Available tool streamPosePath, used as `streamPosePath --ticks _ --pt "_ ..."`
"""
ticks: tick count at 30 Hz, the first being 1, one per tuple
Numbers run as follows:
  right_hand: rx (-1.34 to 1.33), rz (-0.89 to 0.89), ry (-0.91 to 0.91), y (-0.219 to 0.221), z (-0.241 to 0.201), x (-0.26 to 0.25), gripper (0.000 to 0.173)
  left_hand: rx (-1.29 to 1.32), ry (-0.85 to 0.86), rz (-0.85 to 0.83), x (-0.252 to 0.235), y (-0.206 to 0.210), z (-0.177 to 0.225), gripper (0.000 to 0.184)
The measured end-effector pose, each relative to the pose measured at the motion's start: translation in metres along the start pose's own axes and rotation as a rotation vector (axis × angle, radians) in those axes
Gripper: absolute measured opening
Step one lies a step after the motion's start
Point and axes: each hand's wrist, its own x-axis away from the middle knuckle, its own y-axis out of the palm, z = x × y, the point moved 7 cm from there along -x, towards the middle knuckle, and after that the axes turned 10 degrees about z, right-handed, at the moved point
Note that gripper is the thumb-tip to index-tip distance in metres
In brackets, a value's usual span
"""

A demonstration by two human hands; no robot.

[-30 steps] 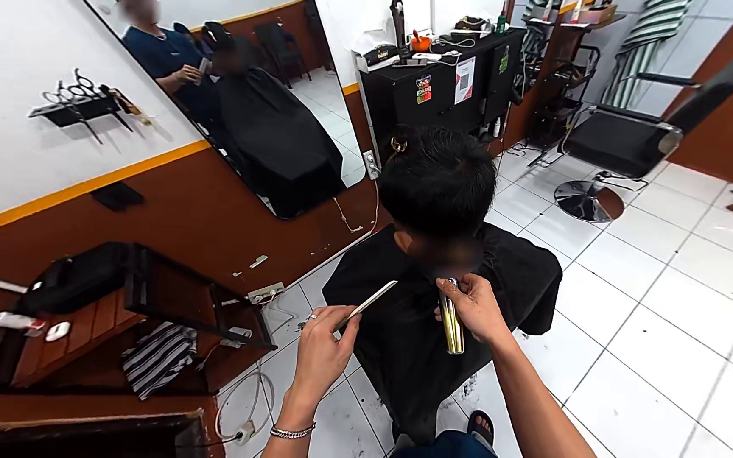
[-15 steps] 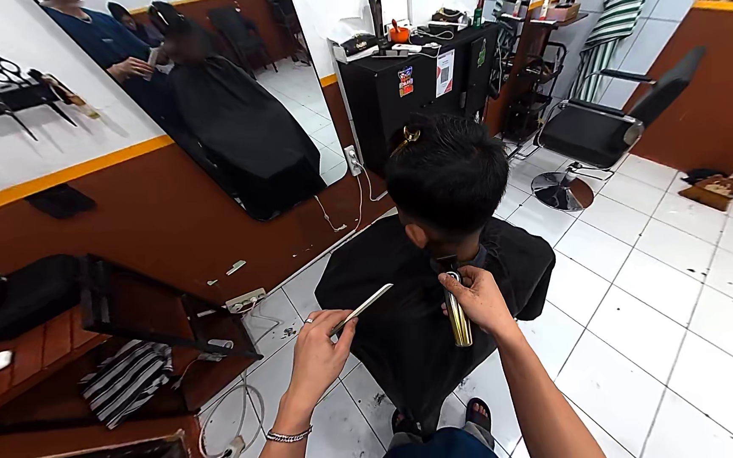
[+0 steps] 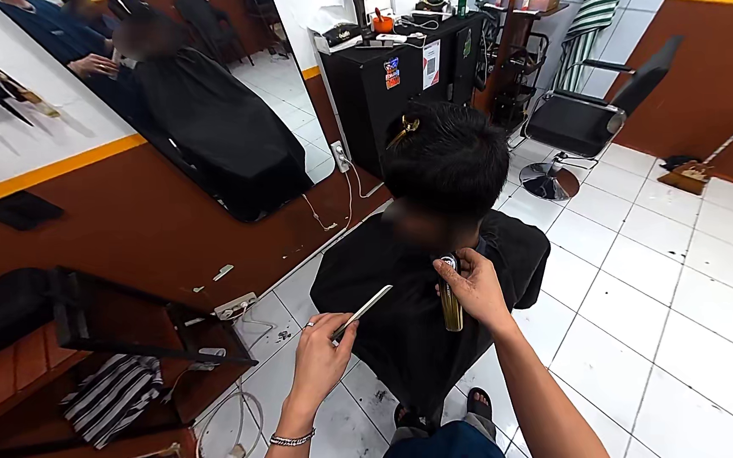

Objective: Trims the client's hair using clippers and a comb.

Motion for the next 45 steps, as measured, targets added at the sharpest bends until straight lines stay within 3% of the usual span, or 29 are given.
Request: streamPosePath --ticks 4,9,39,45 --pt "0.052 -0.051 0.149 0.002 0.021 0.001 0.036 0.006 -0.011 -0.013 0.000 -0.001 -0.005 0.031" --pt "-0.011 0.007 0.221 0.005 0.020 0.006 0.034 0.029 0.000 -0.039 -0.001 0.002 -0.010 0.029" --pt "-0.126 0.051 0.012 0.006 -0.019 0.014 0.033 0.054 0.036 -0.107 -0.005 0.017 -0.026 0.028" --pt "-0.261 -0.060 0.257 0.011 0.004 0.012 0.023 0.042 0.026 -0.113 -0.004 0.017 -0.025 0.028"
